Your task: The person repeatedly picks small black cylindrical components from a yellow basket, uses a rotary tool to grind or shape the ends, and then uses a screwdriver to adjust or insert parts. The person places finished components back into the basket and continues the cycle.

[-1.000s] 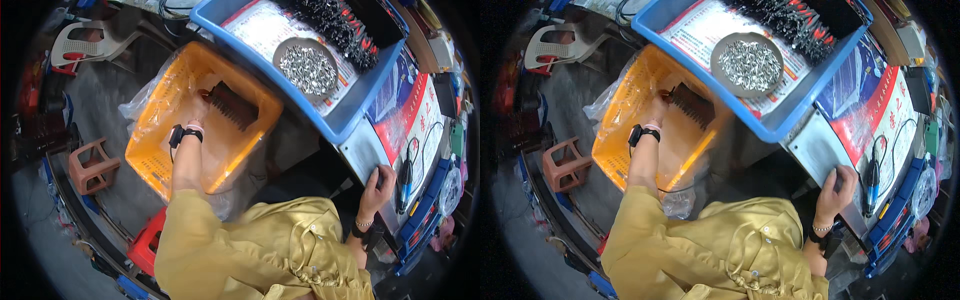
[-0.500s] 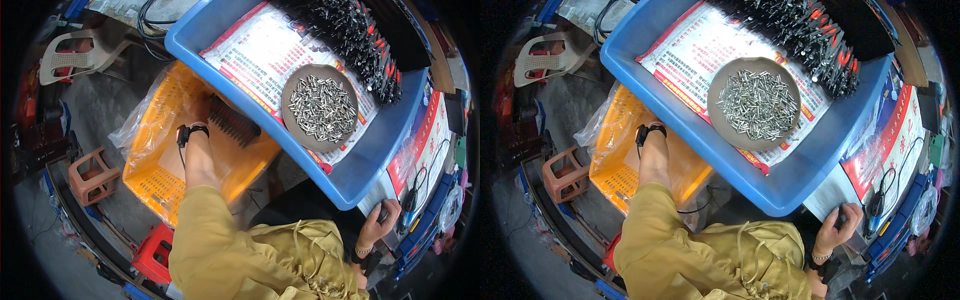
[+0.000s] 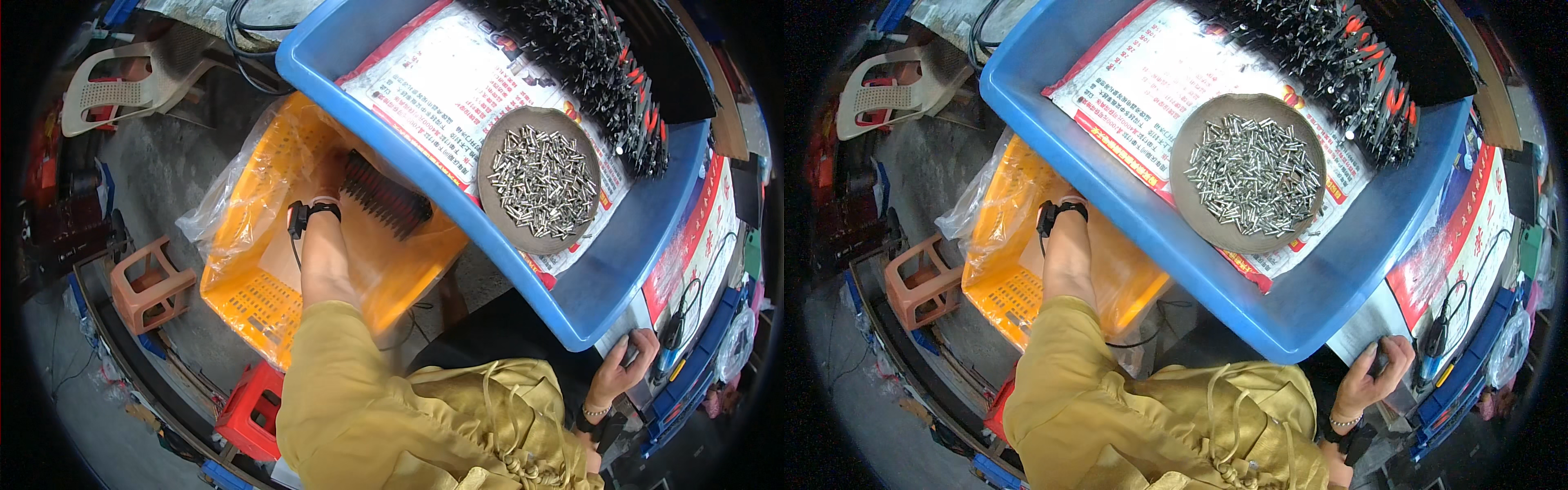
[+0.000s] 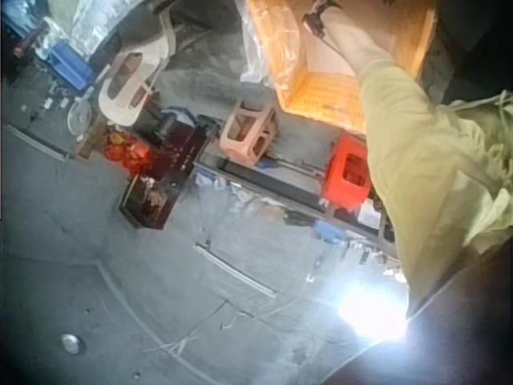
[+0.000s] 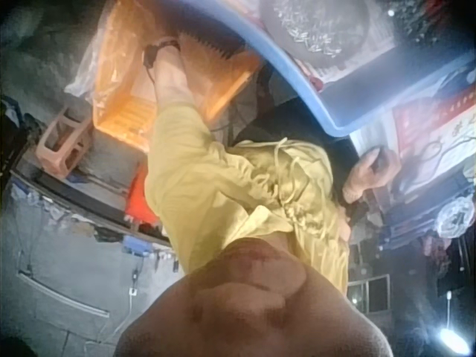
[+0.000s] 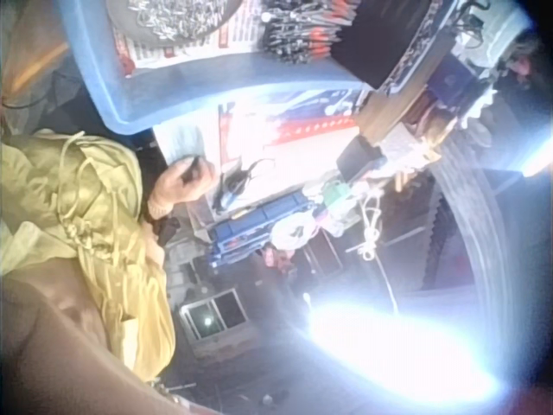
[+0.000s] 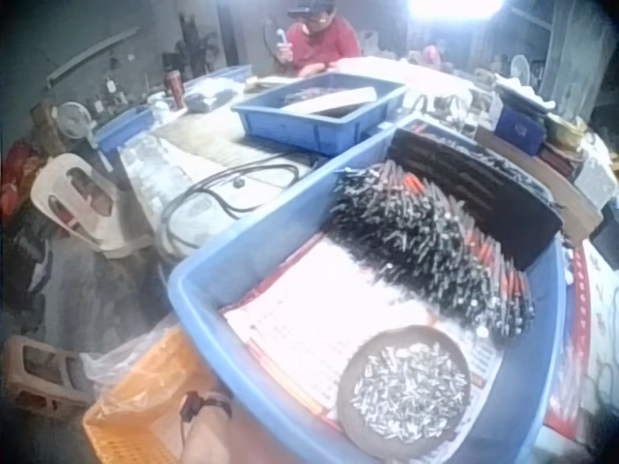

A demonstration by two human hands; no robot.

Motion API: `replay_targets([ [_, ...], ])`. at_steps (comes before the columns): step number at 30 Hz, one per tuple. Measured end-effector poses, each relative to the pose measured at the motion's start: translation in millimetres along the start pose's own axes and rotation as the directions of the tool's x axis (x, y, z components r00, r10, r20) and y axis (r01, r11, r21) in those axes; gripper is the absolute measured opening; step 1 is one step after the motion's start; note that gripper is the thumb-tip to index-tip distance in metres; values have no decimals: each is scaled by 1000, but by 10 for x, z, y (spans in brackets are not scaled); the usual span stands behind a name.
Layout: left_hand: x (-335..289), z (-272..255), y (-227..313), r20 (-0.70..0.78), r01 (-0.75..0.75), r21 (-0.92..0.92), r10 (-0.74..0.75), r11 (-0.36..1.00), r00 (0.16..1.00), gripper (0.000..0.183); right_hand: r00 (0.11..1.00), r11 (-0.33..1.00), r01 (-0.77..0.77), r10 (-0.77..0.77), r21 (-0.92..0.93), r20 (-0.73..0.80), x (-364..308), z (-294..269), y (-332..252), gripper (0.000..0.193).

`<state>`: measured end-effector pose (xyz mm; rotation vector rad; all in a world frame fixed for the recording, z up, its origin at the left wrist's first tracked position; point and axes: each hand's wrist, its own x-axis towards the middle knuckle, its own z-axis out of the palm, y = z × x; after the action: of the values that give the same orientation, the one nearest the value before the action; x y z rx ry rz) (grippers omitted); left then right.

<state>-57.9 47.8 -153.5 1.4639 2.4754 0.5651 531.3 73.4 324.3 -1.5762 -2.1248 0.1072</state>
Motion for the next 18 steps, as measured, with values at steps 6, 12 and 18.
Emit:
replay_targets([
  [6,-45,-198,106,209,277,-132,-247,952,946,28,1000,1000,-2,2,25,-13,13,12,-17,15],
  [12,56,136,-363,158,-368,440,333,819,930,32,999,997,-29,31,70,-18,20,19,-36,14],
  [18,-304,-824,464,173,-135,491,55,861,983,30,999,999,6,-4,52,-44,38,18,-32,13],
])
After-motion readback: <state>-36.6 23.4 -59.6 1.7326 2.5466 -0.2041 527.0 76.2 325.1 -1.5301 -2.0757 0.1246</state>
